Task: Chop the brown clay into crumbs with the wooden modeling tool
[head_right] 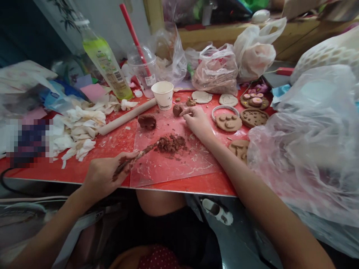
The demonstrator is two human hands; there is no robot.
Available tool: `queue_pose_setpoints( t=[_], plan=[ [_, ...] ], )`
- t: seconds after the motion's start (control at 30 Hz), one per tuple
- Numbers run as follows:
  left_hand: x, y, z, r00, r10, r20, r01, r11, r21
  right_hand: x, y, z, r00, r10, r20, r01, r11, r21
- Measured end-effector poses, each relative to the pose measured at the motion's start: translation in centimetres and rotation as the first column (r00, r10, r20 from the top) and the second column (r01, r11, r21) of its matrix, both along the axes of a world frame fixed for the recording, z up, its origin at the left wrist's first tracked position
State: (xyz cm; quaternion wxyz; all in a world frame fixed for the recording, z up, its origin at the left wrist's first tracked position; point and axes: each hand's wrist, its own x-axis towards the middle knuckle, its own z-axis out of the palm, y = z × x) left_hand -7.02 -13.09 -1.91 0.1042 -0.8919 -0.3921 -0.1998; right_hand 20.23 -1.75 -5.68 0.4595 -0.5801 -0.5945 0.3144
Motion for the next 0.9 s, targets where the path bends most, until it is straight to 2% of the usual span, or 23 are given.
queue_pose_setpoints(
  t=[0.13, 0.23, 0.6, 0.7, 0.77, 0.83, 0.9],
  plan=[
    [1.7, 0.5, -0.6, 0.997, 0.051, -0.062, -0.050, 0.998, 0.027, 0.0, 0.0, 0.0, 1.000, -0.004, 0.004, 0.004, 1.000, 0.011],
    [2.3, 0.7, -0.6, 0.994, 0.042, -0.104, -0.037, 0.998, 0.043, 0.0, 0.1, -0.1, 1.000, -0.007, 0.004, 0.007, 1.000, 0.020],
    [1.5, -0.6, -0.6, 0.974, 0.065, -0.216, -0.057, 0.997, 0.041, 0.0, 0.0, -0.1, 0.999, -0.018, 0.035, 0.016, 0.999, 0.049],
    [0.5, -1.2, 0.3, 0.977, 0.016, -0.215, -0.017, 1.000, 0.000, -0.1, 0.0, 0.0, 0.999, -0.012, 0.029, 0.011, 0.999, 0.040],
    [0.2, -1.5, 0.9, 0.988, -0.046, -0.149, 0.037, 0.998, -0.059, -0.1, 0.0, 0.1, 1.000, -0.009, 0.028, 0.009, 1.000, 0.026],
    [0.7, -1.7, 1.0, 0.996, -0.080, -0.040, 0.076, 0.991, -0.110, 0.0, 0.0, 0.1, 1.000, -0.007, 0.028, 0.006, 1.000, 0.021],
    [1.7, -1.7, 0.7, 0.994, -0.091, -0.055, 0.080, 0.982, -0.171, 0.0, 0.0, 0.0, 1.000, -0.006, 0.029, 0.006, 1.000, 0.018]
  ],
)
